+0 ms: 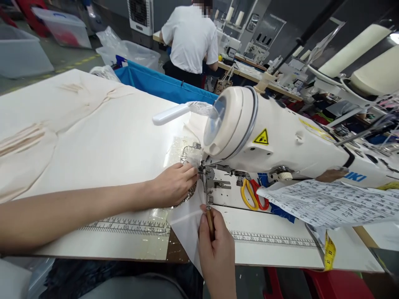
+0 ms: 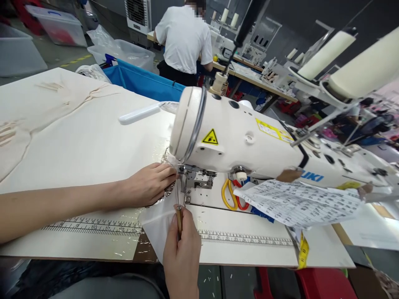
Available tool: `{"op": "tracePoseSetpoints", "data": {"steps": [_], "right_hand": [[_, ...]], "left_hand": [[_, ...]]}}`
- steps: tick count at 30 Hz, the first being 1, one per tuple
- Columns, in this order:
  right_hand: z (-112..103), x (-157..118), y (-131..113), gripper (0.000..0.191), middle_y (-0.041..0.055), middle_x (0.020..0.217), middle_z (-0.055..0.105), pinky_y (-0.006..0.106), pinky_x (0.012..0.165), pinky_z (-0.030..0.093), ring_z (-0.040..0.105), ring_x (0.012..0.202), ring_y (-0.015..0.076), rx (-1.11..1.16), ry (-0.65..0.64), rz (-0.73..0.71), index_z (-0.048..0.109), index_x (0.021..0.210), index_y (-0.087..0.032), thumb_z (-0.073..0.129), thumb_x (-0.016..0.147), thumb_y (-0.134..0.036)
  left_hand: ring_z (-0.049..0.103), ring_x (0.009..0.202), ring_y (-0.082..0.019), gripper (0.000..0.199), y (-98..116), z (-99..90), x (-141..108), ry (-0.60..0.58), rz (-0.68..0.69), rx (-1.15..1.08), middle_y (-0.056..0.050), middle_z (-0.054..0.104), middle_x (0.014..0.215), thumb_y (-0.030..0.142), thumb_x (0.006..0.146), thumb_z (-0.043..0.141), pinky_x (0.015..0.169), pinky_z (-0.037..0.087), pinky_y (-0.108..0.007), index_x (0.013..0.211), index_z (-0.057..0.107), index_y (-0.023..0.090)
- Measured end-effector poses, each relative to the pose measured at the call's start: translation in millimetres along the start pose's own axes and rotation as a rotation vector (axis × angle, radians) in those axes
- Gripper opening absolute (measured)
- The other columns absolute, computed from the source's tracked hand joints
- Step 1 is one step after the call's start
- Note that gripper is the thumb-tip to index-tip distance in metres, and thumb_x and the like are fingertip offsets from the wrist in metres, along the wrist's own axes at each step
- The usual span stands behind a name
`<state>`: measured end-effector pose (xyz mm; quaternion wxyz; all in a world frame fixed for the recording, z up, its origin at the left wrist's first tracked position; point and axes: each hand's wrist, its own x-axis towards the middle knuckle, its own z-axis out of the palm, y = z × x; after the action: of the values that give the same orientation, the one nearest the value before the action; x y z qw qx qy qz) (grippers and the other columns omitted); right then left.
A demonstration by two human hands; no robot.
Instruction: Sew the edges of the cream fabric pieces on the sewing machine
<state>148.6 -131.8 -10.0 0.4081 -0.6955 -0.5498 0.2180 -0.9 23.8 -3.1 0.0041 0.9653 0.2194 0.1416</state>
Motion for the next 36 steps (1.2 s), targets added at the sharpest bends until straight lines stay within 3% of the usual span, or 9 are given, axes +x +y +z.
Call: {"op": "tracePoseSetpoints", "data": {"steps": [4,9,14,19,23,27,30,36], "right_hand": [[-2,-4,-5,0.034,0.0063,0.113,0.077,0.026,0.083,0.054,0.072,0.103,0.0214,0.025,0.027,0.033,0.067,0.117,-0.023,0.049,0.099,-0.046],[1,-10,-34,0.040,0.0063,0.107,0.079,0.021,0.074,0.053,0.073,0.096,0.0202,0.076,0.165,0.154,0.073,0.109,-0.022,0.058,0.094,-0.056],[11,-18,-51,0.036,0.0076,0.101,0.080,0.025,0.079,0.054,0.073,0.096,0.0225,0.026,0.245,0.013,0.074,0.104,-0.021,0.060,0.094,-0.053],[11,-27,-40,0.036,0.0099,0.102,0.080,0.028,0.077,0.057,0.076,0.093,0.0233,-0.042,0.173,-0.219,0.072,0.108,-0.021,0.046,0.103,-0.046],[-1,-19,-20,0.041,0.0121,0.107,0.079,0.026,0.066,0.058,0.078,0.088,0.0242,-0.184,0.135,-0.137,0.065,0.121,-0.018,0.041,0.105,-0.047],[-5,0,-4,0.046,0.0152,0.102,0.079,0.029,0.062,0.058,0.078,0.083,0.0263,-0.287,0.115,-0.149,0.059,0.128,-0.012,0.034,0.107,-0.044],[-1,13,-2,0.040,0.0157,0.104,0.079,0.030,0.066,0.059,0.078,0.088,0.0259,-0.361,0.118,-0.257,0.063,0.124,-0.010,0.034,0.105,-0.031],[7,24,-8,0.039,0.0134,0.101,0.080,0.027,0.054,0.056,0.079,0.076,0.0216,-0.429,0.183,-0.350,0.069,0.113,-0.007,0.034,0.100,-0.017]], "left_hand": [[0.058,0.101,-0.026,0.032,2,4.6,2,0.080,0.009,-0.043,-0.016,0.065,0.113,0.016,0.097,0.041,0.085,0.048,-0.039,0.114,0.067,0.008],[0.057,0.093,-0.024,0.031,9,2.9,6,0.084,-0.059,-0.053,-0.015,0.066,0.107,0.018,0.099,0.041,0.079,0.050,-0.038,0.105,0.070,0.006],[0.055,0.083,-0.026,0.024,15,-1.6,16,0.053,-0.080,-0.038,-0.017,0.066,0.093,0.025,0.095,0.055,0.062,0.048,-0.036,0.088,0.071,0.008],[0.059,0.080,-0.023,0.020,9,4.8,22,0.138,-0.168,-0.120,-0.014,0.069,0.089,0.009,0.093,0.051,0.060,0.050,-0.032,0.089,0.070,0.010],[0.064,0.089,-0.021,0.023,-7,11.5,18,0.211,-0.242,-0.283,-0.009,0.071,0.092,0.003,0.087,0.051,0.079,0.056,-0.034,0.086,0.071,0.013],[0.066,0.092,-0.018,0.023,-20,10.8,13,0.221,-0.242,-0.457,-0.005,0.072,0.092,0.007,0.084,0.052,0.086,0.056,-0.034,0.083,0.072,0.017],[0.065,0.092,-0.019,0.021,-24,8.3,13,0.205,-0.257,-0.533,-0.005,0.071,0.092,0.014,0.086,0.051,0.084,0.056,-0.034,0.084,0.071,0.018],[0.064,0.089,-0.020,0.024,-24,4.2,13,0.167,-0.314,-0.612,-0.005,0.069,0.093,0.025,0.091,0.046,0.081,0.055,-0.035,0.085,0.069,0.019]]}}
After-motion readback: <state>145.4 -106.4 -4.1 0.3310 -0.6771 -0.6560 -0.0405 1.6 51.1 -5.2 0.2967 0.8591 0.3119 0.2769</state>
